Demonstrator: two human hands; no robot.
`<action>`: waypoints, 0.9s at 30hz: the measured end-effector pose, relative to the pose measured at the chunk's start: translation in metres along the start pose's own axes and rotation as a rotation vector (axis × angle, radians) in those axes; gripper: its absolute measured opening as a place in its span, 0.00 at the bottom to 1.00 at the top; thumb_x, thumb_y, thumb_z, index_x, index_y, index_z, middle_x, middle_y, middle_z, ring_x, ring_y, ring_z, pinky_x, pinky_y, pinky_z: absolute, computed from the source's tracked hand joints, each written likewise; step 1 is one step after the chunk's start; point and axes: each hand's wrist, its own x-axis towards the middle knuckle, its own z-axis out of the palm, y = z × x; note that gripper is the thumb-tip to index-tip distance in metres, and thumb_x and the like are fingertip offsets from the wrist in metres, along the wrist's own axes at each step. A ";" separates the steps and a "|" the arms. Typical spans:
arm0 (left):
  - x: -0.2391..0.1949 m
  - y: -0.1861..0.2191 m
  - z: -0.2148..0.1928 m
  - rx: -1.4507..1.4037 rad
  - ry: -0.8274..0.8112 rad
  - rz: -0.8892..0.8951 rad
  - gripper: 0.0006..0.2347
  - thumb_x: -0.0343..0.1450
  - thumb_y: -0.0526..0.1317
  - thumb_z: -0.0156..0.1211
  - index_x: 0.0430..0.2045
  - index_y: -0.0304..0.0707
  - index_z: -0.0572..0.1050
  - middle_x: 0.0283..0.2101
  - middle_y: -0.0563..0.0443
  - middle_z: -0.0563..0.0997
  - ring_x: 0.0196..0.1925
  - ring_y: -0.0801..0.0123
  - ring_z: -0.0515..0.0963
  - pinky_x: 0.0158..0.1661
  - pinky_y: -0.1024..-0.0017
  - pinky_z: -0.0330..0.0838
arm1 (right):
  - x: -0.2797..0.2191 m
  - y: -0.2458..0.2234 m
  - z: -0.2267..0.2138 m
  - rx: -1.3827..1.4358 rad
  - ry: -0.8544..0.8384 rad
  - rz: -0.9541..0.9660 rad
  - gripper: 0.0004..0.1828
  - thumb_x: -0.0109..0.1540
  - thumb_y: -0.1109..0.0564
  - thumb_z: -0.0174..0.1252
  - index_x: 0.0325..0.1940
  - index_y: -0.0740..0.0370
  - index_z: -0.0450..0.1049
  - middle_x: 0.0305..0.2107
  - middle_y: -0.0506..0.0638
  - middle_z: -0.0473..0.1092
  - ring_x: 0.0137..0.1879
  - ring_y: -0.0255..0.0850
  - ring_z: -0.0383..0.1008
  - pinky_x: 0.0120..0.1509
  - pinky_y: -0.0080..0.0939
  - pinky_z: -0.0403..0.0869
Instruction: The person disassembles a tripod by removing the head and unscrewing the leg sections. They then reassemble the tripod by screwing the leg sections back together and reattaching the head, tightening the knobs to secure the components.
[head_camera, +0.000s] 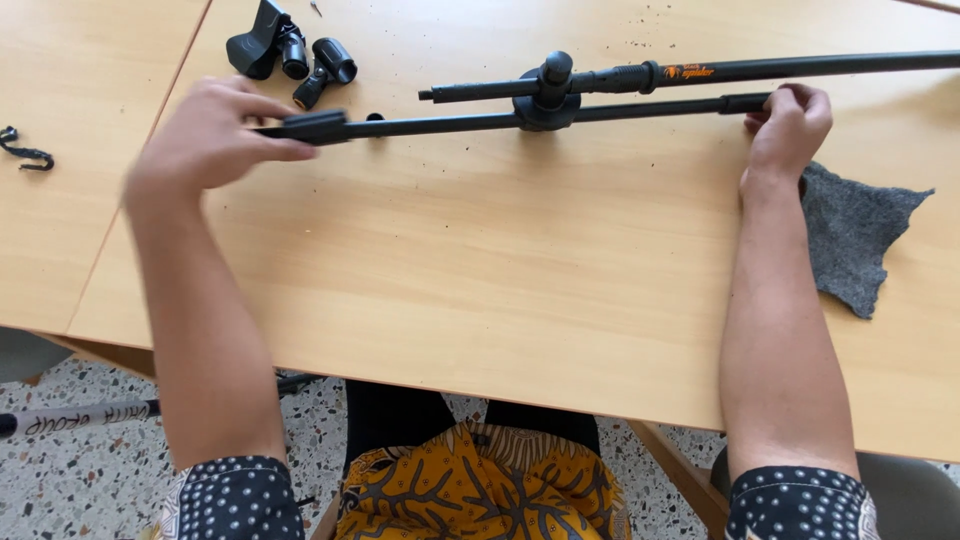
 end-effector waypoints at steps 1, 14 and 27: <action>-0.005 -0.003 -0.005 -0.002 0.003 -0.001 0.25 0.63 0.50 0.76 0.53 0.38 0.82 0.43 0.45 0.75 0.42 0.58 0.72 0.39 0.60 0.64 | -0.002 -0.002 0.000 0.000 -0.002 -0.003 0.09 0.58 0.57 0.49 0.40 0.53 0.72 0.30 0.42 0.70 0.31 0.31 0.70 0.36 0.30 0.75; 0.018 -0.264 -0.009 -0.141 0.548 -0.351 0.23 0.61 0.50 0.85 0.49 0.56 0.81 0.40 0.63 0.74 0.38 0.74 0.72 0.38 0.75 0.62 | -0.008 -0.007 0.002 -0.025 -0.001 0.034 0.06 0.60 0.56 0.48 0.38 0.52 0.70 0.31 0.40 0.67 0.38 0.30 0.69 0.38 0.29 0.75; 0.011 0.046 0.048 0.331 0.326 0.354 0.20 0.68 0.53 0.75 0.48 0.41 0.84 0.43 0.53 0.81 0.51 0.57 0.73 0.41 0.57 0.71 | -0.005 -0.003 0.004 -0.038 -0.008 -0.004 0.05 0.62 0.55 0.48 0.39 0.51 0.70 0.30 0.40 0.67 0.33 0.29 0.67 0.35 0.27 0.73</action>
